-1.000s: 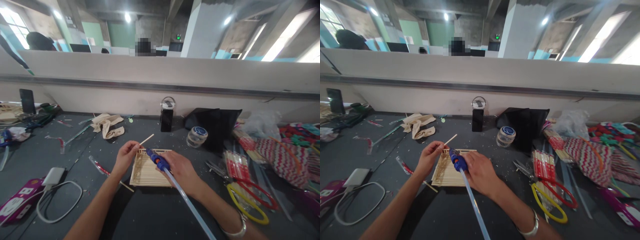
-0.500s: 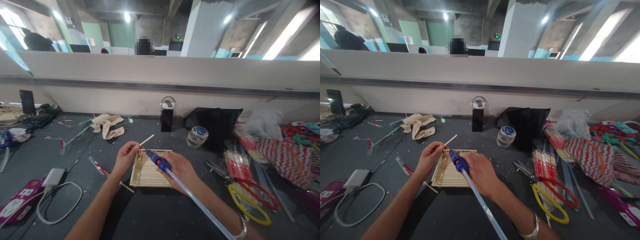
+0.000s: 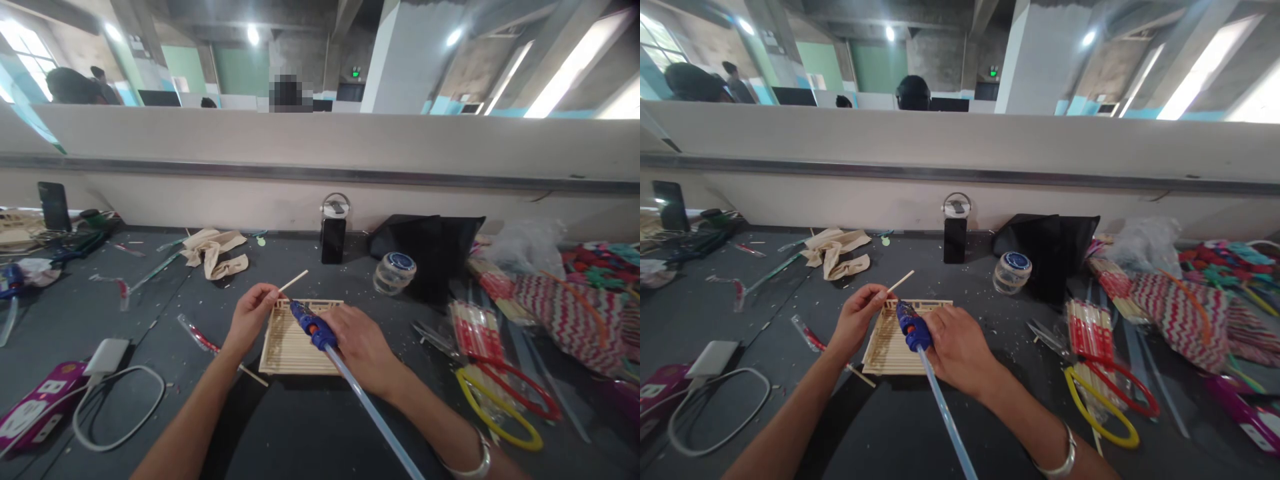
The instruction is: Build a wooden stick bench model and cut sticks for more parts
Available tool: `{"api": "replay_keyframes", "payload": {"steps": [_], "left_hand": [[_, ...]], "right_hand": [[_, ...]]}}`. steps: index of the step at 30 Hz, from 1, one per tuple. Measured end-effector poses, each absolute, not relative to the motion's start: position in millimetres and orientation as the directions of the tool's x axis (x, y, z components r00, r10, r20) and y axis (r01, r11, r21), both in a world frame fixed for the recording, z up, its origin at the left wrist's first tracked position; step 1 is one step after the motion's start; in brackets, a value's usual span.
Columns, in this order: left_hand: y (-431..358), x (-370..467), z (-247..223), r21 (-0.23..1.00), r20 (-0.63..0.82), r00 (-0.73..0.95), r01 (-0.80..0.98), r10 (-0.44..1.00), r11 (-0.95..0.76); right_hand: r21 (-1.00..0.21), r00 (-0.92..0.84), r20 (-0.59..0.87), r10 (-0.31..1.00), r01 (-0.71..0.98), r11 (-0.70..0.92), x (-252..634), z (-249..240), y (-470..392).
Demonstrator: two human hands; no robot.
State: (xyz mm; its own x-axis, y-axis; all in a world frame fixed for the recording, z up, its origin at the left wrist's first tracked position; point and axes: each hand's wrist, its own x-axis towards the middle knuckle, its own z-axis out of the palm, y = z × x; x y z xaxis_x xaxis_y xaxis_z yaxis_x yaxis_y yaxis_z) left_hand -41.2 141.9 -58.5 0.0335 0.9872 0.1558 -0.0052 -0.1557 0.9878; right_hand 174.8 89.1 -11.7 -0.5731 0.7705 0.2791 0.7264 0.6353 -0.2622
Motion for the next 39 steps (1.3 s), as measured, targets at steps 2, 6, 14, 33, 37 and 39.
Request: {"api": "replay_keyframes", "payload": {"steps": [2,6,14,33,37,39], "left_hand": [[142.2,-41.4,-58.9,0.988,0.155,0.036,-0.004,0.987,-0.155],[142.6,-41.3,-59.3,0.990,0.144,0.038,-0.009,0.989,-0.143],[142.3,-40.7,-59.1,0.991,0.134,0.031,-0.024,0.990,-0.134],[143.3,-41.5,-60.6,0.988,0.154,0.031,0.001,0.988,-0.154],[142.8,-41.5,-60.2,0.988,0.154,0.032,0.003,0.987,-0.155],[142.5,-41.4,-60.1,0.988,0.153,0.033,-0.007,0.988,-0.152]], "right_hand": [[-0.255,-0.574,0.265,0.775,0.733,0.630,174.1,-11.3,89.6],[-0.240,-0.574,0.288,0.766,0.731,0.638,172.3,-12.7,90.5],[-0.221,-0.577,0.304,0.758,0.732,0.645,169.6,-10.6,91.3],[-0.208,-0.565,0.276,0.778,0.755,0.622,171.7,-10.2,88.5],[-0.189,-0.579,0.305,0.756,0.741,0.644,169.5,-11.8,88.5],[-0.181,-0.583,0.306,0.753,0.741,0.647,168.4,-11.9,88.6]]}}
